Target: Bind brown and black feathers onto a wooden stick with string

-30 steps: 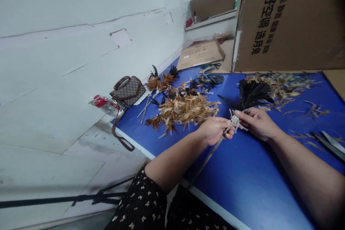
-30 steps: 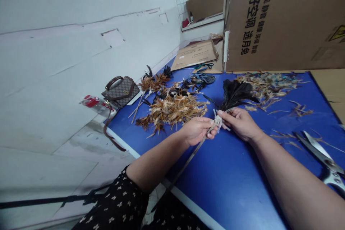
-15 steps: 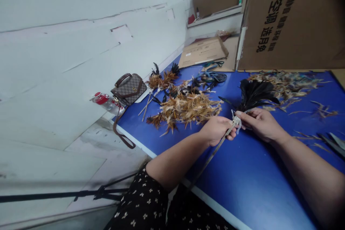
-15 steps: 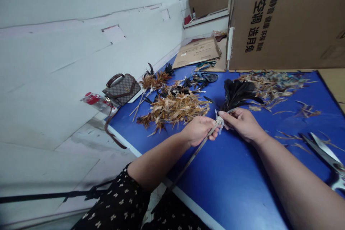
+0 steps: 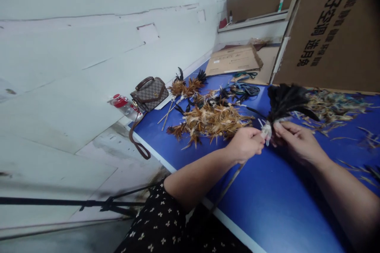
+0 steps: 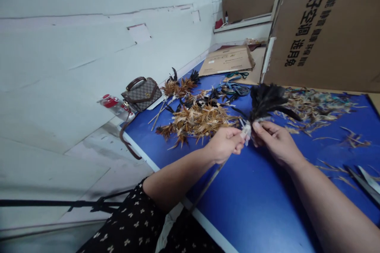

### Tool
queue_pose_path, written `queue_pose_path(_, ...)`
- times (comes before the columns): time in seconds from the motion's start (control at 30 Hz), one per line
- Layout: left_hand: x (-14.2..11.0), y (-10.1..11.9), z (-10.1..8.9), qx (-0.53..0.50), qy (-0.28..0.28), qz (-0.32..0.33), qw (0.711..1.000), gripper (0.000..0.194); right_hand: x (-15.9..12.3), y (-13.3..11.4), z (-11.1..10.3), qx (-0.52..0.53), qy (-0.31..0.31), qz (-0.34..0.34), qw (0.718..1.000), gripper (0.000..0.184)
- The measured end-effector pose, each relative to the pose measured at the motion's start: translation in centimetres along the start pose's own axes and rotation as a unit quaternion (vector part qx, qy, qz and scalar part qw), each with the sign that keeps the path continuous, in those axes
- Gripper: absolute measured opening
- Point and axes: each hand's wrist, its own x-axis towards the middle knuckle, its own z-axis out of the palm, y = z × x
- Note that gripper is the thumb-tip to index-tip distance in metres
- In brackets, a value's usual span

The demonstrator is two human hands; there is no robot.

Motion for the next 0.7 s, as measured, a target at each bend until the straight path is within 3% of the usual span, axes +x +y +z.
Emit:
queue_pose_path(0.13,0.0,4.9,-2.9,-0.074,0.057,0.077,0.993,0.019,2.5,0.8,0.1,-0.134,0.002,-0.01,0.991,0.059)
queue_pose_path(0.23,0.1,7.2,-5.0,-0.118,0.114,0.106,0.981,0.026,6.0,1.6,0.8,-0.32,-0.007,-0.016,0.947,0.046)
queue_pose_path(0.33,0.4,7.7,-5.9,-0.135,0.139,0.109,0.975,0.029,9.7,2.2,2.4,-0.45,-0.019,-0.013,0.893,0.027)
queue_pose_path(0.43,0.6,7.3,-6.0,-0.136,0.144,0.1,0.975,0.029,12.3,2.7,4.1,-0.487,-0.02,0.013,0.873,0.023)
queue_pose_path(0.57,0.9,7.1,-6.1,-0.147,0.138,0.088,0.975,0.026,13.1,2.9,4.2,-0.501,-0.002,0.029,0.865,0.014)
queue_pose_path(0.7,1.1,6.8,-6.0,-0.147,0.13,0.082,0.977,0.027,11.2,2.0,1.7,-0.48,0.044,0.028,0.876,0.018)
